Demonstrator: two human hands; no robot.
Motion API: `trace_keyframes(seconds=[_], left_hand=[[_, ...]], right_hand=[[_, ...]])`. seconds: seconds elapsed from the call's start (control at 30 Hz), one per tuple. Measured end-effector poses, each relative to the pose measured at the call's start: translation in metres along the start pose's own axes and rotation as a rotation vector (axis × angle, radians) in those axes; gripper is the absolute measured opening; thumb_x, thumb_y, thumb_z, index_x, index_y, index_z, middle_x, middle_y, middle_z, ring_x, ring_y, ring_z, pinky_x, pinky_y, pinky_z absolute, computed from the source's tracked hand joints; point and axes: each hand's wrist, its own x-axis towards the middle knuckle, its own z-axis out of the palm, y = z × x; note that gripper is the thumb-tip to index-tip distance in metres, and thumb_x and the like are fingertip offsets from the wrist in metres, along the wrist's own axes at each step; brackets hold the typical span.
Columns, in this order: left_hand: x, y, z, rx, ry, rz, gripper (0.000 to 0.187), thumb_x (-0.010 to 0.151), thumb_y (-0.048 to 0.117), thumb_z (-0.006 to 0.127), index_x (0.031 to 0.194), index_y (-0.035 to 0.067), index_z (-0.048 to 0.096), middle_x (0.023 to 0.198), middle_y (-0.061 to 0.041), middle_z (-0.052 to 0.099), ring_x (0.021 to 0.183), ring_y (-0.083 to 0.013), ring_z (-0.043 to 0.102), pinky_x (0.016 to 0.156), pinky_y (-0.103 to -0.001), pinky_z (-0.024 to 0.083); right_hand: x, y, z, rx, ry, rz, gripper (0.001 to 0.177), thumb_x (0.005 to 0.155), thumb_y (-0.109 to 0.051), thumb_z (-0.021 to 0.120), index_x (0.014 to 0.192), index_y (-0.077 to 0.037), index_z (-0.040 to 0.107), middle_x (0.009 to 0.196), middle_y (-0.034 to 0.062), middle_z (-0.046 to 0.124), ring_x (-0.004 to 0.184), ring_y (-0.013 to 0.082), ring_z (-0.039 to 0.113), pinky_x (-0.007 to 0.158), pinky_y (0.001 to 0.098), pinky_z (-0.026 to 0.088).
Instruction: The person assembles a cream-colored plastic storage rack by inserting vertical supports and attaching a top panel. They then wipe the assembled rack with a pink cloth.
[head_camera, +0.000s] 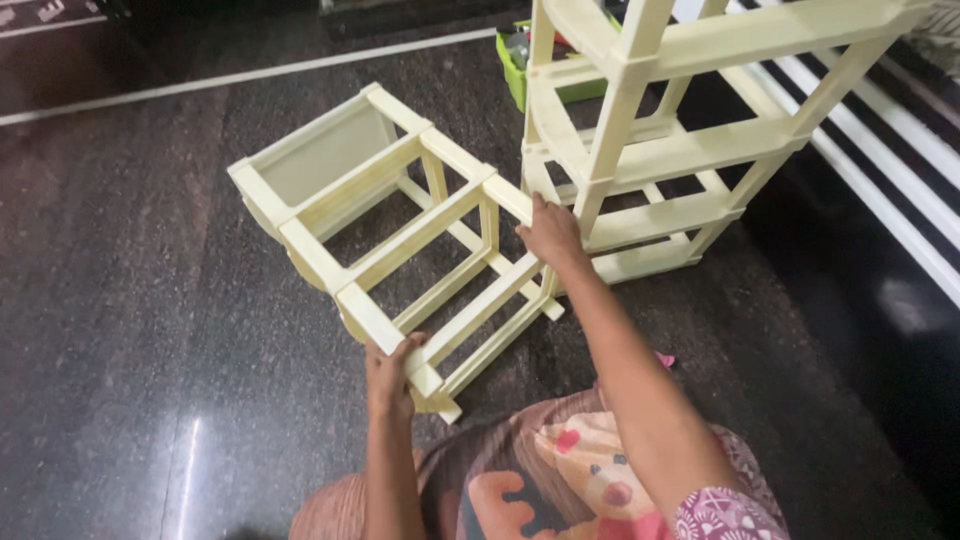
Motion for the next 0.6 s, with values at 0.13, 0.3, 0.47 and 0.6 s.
trace_keyframes(seconds=[0.13, 0.3, 0.47, 0.6], left_hand=[[-0.022, 0.011, -0.024, 0.016, -0.007, -0.036, 0.044, 0.083, 0.0, 0.072, 0.12, 0.001, 0.048, 0.103, -0.018, 0.069, 0.087, -0.0229, 0.071, 0.075, -0.039, 0.061], [-0.04, 0.024, -0.047, 0.095, -0.077, 0.12, 0.046, 0.083, 0.003, 0.075, 0.122, 0.003, 0.05, 0.104, -0.012, 0.071, 0.093, -0.0184, 0.066, 0.082, -0.034, 0.056], [-0.034, 0.027, -0.091, 0.295, -0.027, 0.223, 0.048, 0.08, 0.005, 0.078, 0.121, 0.006, 0.054, 0.109, -0.01, 0.07, 0.096, -0.0184, 0.067, 0.084, -0.035, 0.055], [-0.007, 0.002, -0.134, 0.519, 0.151, 0.227, 0.049, 0.078, 0.005, 0.08, 0.121, 0.005, 0.057, 0.111, -0.014, 0.071, 0.098, -0.0257, 0.067, 0.084, -0.039, 0.055]], right_hand=[[-0.028, -0.011, -0.005, 0.042, -0.061, 0.17, 0.047, 0.081, -0.029, 0.08, 0.119, -0.005, 0.066, 0.111, 0.0189, 0.073, 0.108, 0.0361, 0.069, 0.096, 0.0466, 0.054], [-0.074, -0.025, -0.002, 0.24, 0.191, 0.107, 0.038, 0.077, -0.023, 0.08, 0.111, -0.007, 0.072, 0.107, 0.0175, 0.074, 0.103, 0.0388, 0.069, 0.089, 0.05, 0.053], [-0.109, -0.032, 0.039, 0.423, 0.536, -0.037, 0.056, 0.076, -0.027, 0.083, 0.122, -0.001, 0.063, 0.109, 0.0229, 0.072, 0.1, 0.042, 0.067, 0.084, 0.0507, 0.052], [-0.141, -0.037, 0.094, 0.557, 0.376, 0.006, 0.061, 0.082, -0.031, 0.08, 0.128, 0.002, 0.056, 0.106, 0.0264, 0.071, 0.1, 0.0439, 0.068, 0.085, 0.0512, 0.053]])
